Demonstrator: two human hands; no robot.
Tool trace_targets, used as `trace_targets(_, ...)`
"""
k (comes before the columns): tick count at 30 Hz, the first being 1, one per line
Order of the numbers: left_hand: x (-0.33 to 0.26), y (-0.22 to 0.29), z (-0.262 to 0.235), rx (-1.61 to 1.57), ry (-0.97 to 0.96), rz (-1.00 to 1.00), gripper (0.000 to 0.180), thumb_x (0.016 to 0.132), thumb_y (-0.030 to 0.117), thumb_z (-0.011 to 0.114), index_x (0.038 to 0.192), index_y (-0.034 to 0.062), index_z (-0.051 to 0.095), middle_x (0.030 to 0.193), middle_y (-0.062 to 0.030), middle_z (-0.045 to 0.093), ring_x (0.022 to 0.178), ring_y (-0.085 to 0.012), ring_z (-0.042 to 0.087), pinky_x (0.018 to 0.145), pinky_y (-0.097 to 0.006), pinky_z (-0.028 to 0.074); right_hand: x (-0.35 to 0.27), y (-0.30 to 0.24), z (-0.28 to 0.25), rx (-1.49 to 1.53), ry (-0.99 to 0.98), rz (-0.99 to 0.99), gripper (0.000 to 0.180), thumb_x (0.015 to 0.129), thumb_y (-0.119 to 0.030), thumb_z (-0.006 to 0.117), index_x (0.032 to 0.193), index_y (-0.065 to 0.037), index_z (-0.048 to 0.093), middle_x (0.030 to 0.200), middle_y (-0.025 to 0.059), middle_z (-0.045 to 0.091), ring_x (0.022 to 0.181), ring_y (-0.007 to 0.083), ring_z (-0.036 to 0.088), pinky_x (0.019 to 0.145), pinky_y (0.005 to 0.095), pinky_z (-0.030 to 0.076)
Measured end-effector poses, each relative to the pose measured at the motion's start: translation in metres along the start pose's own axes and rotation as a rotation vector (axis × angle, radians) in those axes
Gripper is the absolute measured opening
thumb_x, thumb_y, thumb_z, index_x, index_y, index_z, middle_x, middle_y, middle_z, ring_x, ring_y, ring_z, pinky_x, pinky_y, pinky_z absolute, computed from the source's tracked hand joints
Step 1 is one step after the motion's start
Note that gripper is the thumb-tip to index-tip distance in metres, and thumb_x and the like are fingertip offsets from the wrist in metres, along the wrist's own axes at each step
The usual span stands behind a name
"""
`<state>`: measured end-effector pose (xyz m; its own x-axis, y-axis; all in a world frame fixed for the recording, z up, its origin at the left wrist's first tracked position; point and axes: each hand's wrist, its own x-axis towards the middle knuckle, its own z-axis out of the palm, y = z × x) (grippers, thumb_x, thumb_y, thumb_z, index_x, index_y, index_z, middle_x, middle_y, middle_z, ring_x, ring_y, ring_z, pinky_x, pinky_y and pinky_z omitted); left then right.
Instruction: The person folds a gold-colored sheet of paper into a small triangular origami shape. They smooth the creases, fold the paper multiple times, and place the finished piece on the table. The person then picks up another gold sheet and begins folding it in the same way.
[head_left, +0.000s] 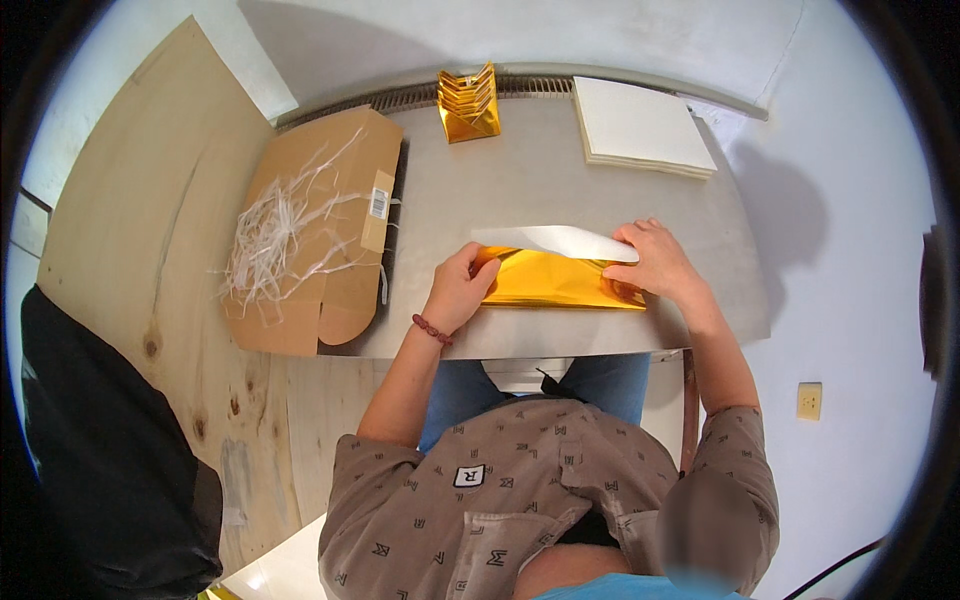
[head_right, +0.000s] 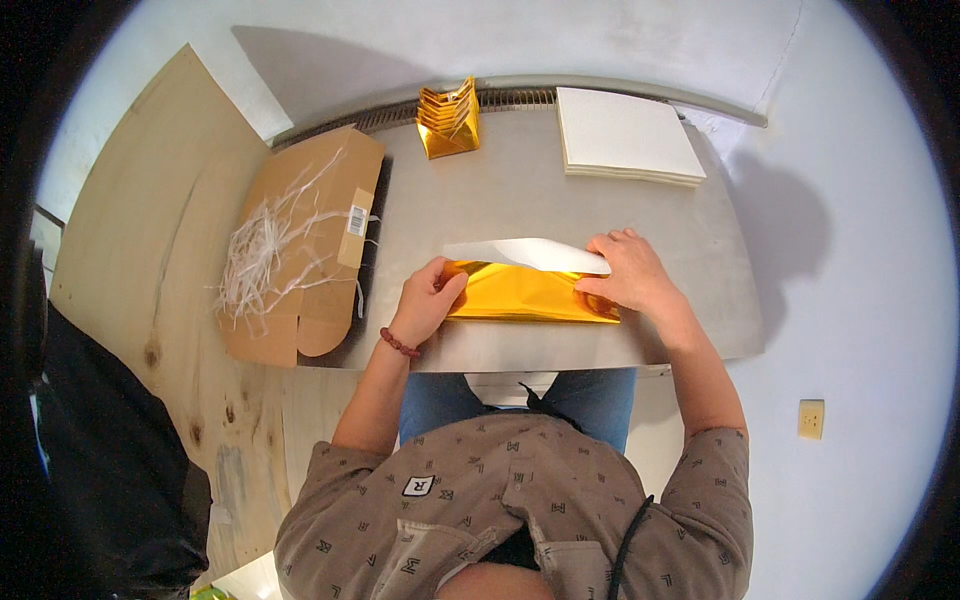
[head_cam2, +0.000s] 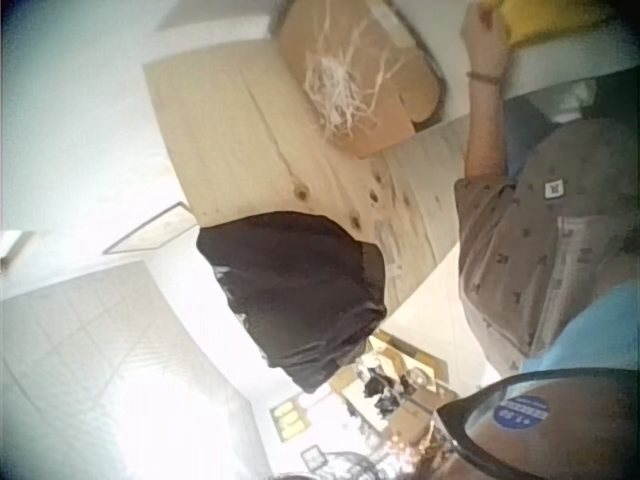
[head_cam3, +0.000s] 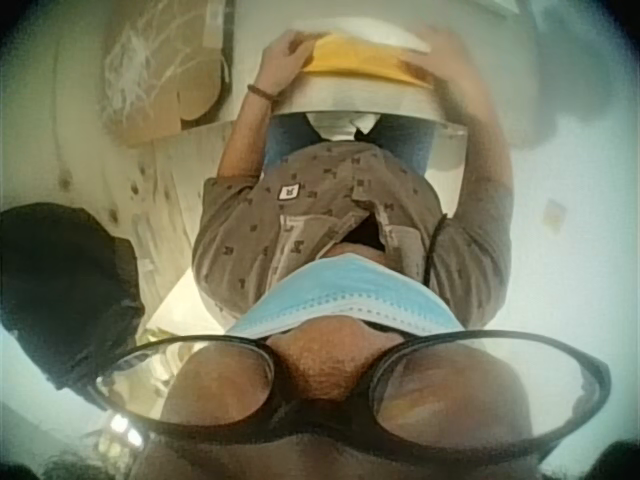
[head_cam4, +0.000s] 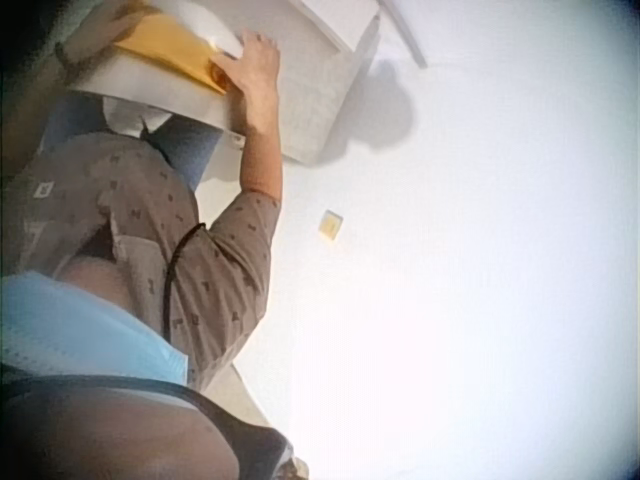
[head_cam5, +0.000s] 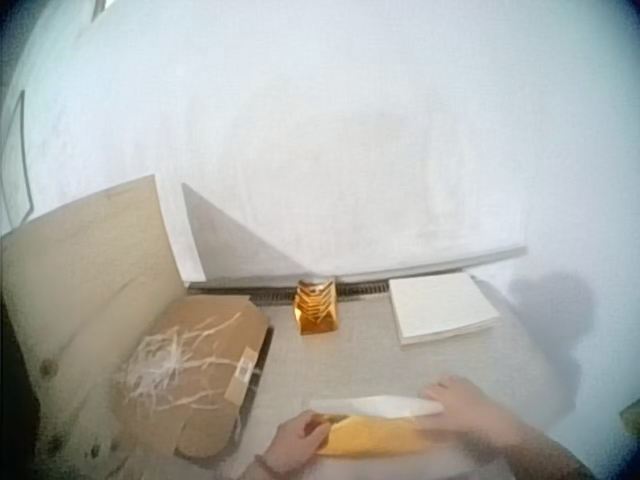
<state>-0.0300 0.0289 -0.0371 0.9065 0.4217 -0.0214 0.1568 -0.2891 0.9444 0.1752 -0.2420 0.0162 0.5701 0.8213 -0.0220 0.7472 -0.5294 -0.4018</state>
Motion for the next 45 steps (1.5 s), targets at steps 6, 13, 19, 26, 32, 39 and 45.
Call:
trace_targets(6, -0.006, -0.002, -0.001, -0.071, 0.053, 0.065, 0.014, 0.102, 0.014, 0.066, 0.105, 0.0003, 0.064, 0.081, 0.0009, 0.064, 0.073, -0.0056, 0.057, 0.066, -0.022, 0.047, -0.007, 0.002, 0.006, 0.547, 0.031, 0.161, 0.032, 0.088, -0.018, 0.079, 0.114, -0.004, 0.067, 0.097, 0.0079, 0.069, 0.093, 0.0191, 0.064, 0.084, 0.0313, 0.051)
trace_targets(13, -0.016, 0.034, -0.004, 0.346, 0.263, 0.210, 0.034, 0.093, 0.017, 0.077, 0.120, 0.0013, 0.064, 0.114, -0.0137, 0.068, 0.105, -0.0237, 0.066, 0.094, -0.037, 0.053, -0.022, -0.008, 0.003, 1.054, 0.276, 0.119, 0.052, 0.094, -0.003, 0.073, 0.143, -0.009, 0.058, 0.100, -0.0011, 0.070, 0.085, 0.0054, 0.059, 0.072, 0.0212, 0.046)
trace_targets(19, -0.021, 0.123, 0.016, 0.672, 0.329, 0.752, 0.071, 0.081, 0.025, 0.088, 0.139, 0.0013, 0.054, 0.142, -0.0206, 0.057, 0.140, -0.0388, 0.047, 0.119, -0.049, 0.033, -0.032, -0.046, -0.021, 0.881, 0.340, -0.026, 0.064, 0.092, 0.000, 0.073, 0.151, -0.009, 0.051, 0.101, -0.0001, 0.071, 0.088, 0.0063, 0.059, 0.077, 0.0229, 0.045)
trace_targets(26, -0.011, 0.149, 0.027, 0.349, -0.052, 0.466, 0.063, 0.080, 0.026, 0.089, 0.132, 0.0093, 0.057, 0.092, -0.0130, 0.076, 0.087, -0.0304, 0.074, 0.077, -0.041, 0.058, -0.054, -0.065, -0.039, 0.864, 0.329, -0.153, 0.058, 0.092, -0.002, 0.074, 0.146, -0.009, 0.055, 0.100, 0.0016, 0.073, 0.091, 0.0065, 0.061, 0.081, 0.0250, 0.047)
trace_targets(32, -0.023, 0.146, 0.024, 0.051, -0.115, 0.381, 0.048, 0.088, 0.016, 0.083, 0.129, 0.0068, 0.059, 0.090, -0.0108, 0.076, 0.077, -0.0192, 0.072, 0.070, -0.031, 0.056, -0.057, -0.063, -0.044, 0.951, 0.379, -0.185, 0.040, 0.098, -0.008, 0.069, 0.137, -0.003, 0.060, 0.101, 0.0029, 0.072, 0.096, 0.0105, 0.065, 0.087, 0.0284, 0.050)
trace_targets(39, -0.030, 0.151, 0.028, -0.066, -0.096, 0.424, 0.043, 0.091, 0.011, 0.080, 0.129, 0.0045, 0.061, 0.092, -0.0057, 0.076, 0.085, -0.0107, 0.070, 0.074, -0.029, 0.056, -0.065, -0.079, -0.054, 0.845, 0.379, -0.151, 0.011, 0.098, -0.008, 0.070, 0.106, 0.000, 0.070, 0.095, 0.0020, 0.071, 0.090, 0.0094, 0.063, 0.086, 0.0280, 0.051)
trace_targets(45, -0.033, 0.155, 0.031, -0.245, -0.069, 0.421, 0.026, 0.092, 0.007, 0.080, 0.115, 0.0006, 0.069, 0.096, -0.0011, 0.075, 0.089, -0.0069, 0.068, 0.083, -0.025, 0.055, -0.066, -0.098, -0.063, 0.731, 0.441, -0.221, 0.011, 0.094, -0.009, 0.075, 0.100, 0.000, 0.070, 0.087, 0.0017, 0.070, 0.084, 0.0082, 0.061, 0.078, 0.0266, 0.051)
